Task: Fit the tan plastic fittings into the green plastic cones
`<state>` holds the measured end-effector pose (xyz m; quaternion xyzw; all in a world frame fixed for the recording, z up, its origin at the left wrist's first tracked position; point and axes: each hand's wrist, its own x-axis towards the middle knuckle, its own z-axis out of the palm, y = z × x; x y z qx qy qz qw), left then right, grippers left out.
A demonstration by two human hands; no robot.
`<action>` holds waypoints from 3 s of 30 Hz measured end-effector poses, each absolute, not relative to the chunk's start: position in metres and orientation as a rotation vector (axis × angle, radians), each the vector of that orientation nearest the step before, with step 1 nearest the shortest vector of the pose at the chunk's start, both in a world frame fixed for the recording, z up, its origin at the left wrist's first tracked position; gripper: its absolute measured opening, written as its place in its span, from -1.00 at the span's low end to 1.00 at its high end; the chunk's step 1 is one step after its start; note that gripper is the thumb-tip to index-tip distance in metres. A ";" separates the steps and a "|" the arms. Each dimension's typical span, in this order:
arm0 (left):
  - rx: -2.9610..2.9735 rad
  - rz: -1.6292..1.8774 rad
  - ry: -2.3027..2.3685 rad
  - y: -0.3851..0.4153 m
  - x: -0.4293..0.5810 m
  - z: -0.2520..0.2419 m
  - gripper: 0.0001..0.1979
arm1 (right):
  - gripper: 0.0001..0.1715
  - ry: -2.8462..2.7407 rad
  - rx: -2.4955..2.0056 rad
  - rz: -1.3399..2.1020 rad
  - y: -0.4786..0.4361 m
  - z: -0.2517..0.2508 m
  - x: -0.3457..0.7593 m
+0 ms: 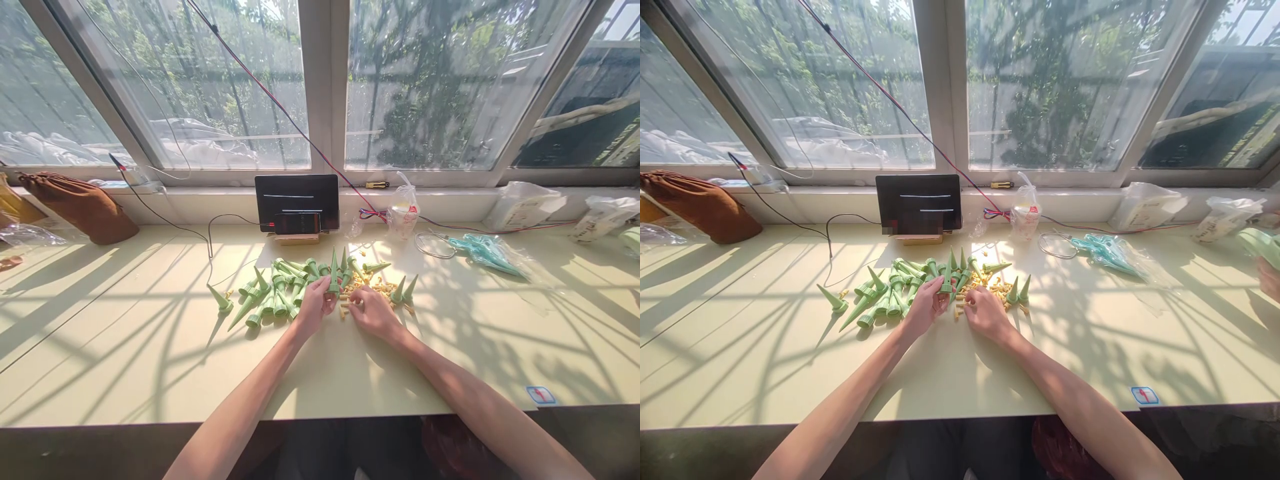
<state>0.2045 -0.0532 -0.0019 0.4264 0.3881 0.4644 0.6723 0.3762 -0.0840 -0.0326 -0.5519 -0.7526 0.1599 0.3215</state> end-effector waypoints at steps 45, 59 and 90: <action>1.265 1.082 0.922 -0.056 0.210 -0.014 -0.60 | -0.77 -1.552 -1.141 0.633 -0.087 -0.028 0.367; 1.423 1.120 0.983 -0.059 0.210 -0.010 -0.64 | -0.76 -1.501 -1.145 0.636 -0.086 -0.029 0.368; 1.503 1.120 1.025 -0.062 0.208 -0.014 -0.63 | -0.63 -1.473 -1.114 0.697 -0.080 -0.038 0.370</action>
